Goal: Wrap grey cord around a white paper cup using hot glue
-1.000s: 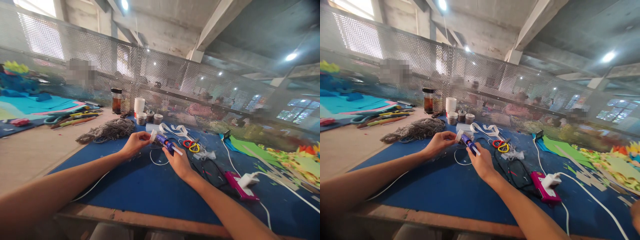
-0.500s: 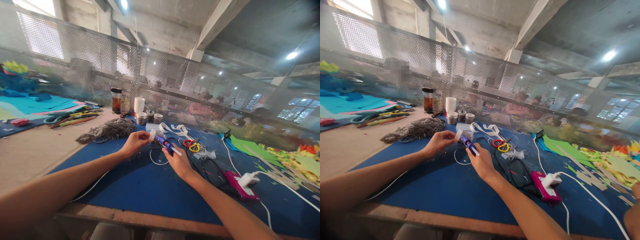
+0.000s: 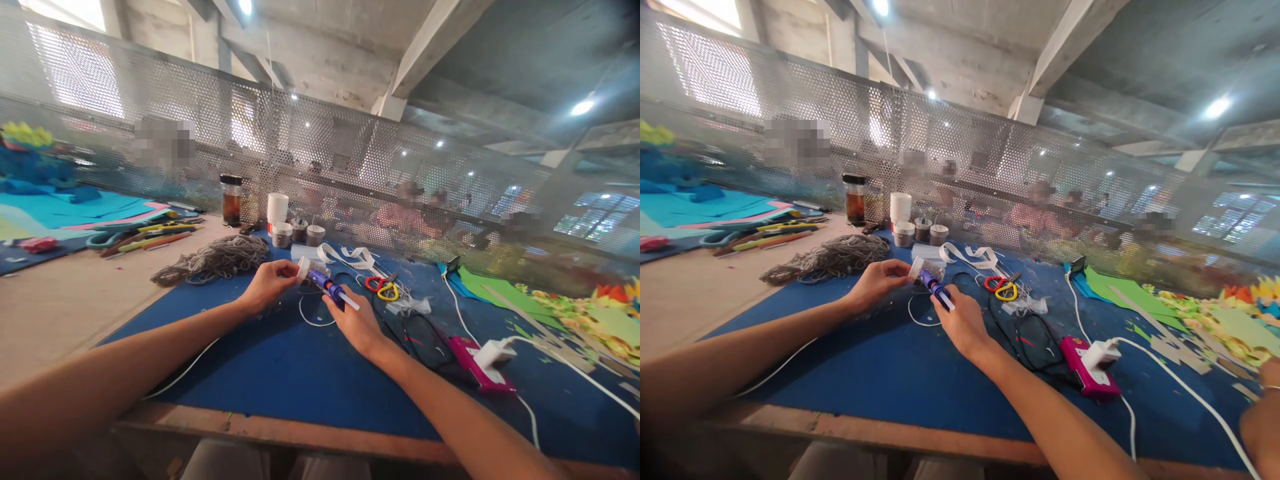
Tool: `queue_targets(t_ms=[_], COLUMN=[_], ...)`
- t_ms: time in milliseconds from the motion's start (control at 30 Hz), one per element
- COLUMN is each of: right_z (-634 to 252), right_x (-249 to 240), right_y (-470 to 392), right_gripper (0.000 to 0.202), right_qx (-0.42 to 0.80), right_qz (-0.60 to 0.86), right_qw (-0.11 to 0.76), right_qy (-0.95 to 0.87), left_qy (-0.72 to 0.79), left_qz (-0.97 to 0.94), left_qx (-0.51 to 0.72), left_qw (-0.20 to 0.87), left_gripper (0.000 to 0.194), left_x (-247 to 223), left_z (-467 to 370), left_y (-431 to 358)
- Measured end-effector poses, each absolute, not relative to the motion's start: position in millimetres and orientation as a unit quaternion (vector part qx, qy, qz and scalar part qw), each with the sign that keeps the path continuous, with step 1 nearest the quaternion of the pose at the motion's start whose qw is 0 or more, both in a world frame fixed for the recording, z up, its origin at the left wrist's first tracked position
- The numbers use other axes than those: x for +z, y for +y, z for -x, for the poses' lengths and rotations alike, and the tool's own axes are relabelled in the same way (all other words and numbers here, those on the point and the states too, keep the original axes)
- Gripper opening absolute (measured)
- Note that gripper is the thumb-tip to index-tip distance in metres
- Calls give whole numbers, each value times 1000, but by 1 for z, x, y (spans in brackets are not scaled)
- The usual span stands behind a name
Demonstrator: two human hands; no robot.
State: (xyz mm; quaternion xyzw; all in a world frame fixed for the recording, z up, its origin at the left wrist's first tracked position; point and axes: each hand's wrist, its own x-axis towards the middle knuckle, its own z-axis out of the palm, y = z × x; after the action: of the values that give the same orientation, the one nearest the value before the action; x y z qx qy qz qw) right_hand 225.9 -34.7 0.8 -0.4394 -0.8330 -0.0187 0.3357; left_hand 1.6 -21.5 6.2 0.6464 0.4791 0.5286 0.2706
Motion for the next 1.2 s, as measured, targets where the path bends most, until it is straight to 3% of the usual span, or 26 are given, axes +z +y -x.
queue_targets(t_ms=[1200], right_z=[-228], right_x=[-1], right_y=[-34], right_gripper=[23], right_qx=[-9], right_qz=[442], right_qw=[307], right_qy=[-843], left_qy=[486], left_qz=[-643], left_qx=[527], left_qw=[268], left_gripper=[20], left_x=[5], left_z=[-2], left_y=[-21])
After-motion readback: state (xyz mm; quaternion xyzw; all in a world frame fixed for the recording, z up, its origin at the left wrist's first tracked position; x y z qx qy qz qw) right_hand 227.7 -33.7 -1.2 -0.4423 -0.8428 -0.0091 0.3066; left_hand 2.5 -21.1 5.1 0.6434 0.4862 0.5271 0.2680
